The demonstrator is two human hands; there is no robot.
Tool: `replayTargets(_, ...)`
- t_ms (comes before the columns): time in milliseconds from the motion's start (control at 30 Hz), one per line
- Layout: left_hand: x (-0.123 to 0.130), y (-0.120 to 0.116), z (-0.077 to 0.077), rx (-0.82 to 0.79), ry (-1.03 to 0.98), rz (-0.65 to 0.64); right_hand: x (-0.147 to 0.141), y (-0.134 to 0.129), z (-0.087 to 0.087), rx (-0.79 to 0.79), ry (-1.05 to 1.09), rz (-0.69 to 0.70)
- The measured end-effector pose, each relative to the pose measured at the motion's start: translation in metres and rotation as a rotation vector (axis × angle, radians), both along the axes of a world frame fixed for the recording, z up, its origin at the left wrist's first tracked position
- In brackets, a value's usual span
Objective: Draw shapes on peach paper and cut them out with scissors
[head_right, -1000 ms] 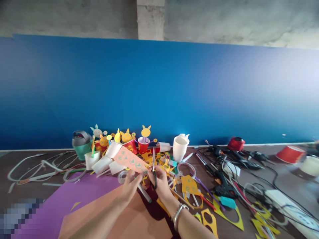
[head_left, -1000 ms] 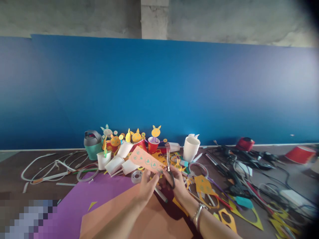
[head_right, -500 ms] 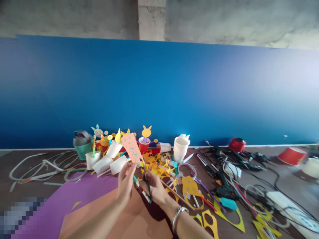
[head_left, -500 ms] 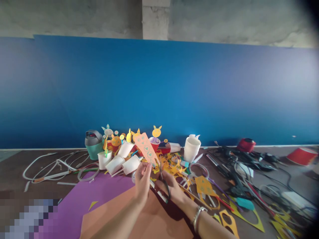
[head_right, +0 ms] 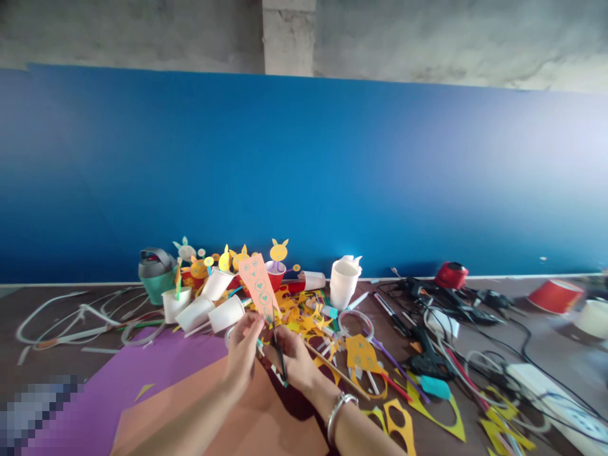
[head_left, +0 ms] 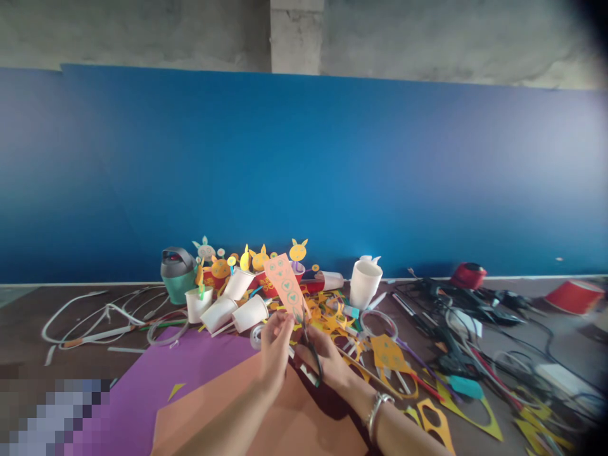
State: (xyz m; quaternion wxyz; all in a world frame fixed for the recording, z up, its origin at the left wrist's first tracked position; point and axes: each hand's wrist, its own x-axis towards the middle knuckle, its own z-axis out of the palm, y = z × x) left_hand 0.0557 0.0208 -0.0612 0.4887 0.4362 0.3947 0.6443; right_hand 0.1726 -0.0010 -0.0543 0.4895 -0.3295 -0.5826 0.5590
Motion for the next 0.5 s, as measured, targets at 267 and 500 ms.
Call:
replayTargets(267, 0.0021, -0.0021, 0.0014, -0.008, 0.003, 0.001, -0.0003, -0.0009, 0.0005, -0.026, 0.0, -0.004)
replayTargets(500, 0.003, -0.0041, 0.004, -0.015, -0.03, -0.01, -0.0007, -0.0021, 0.0047, -0.032, 0.002, -0.002)
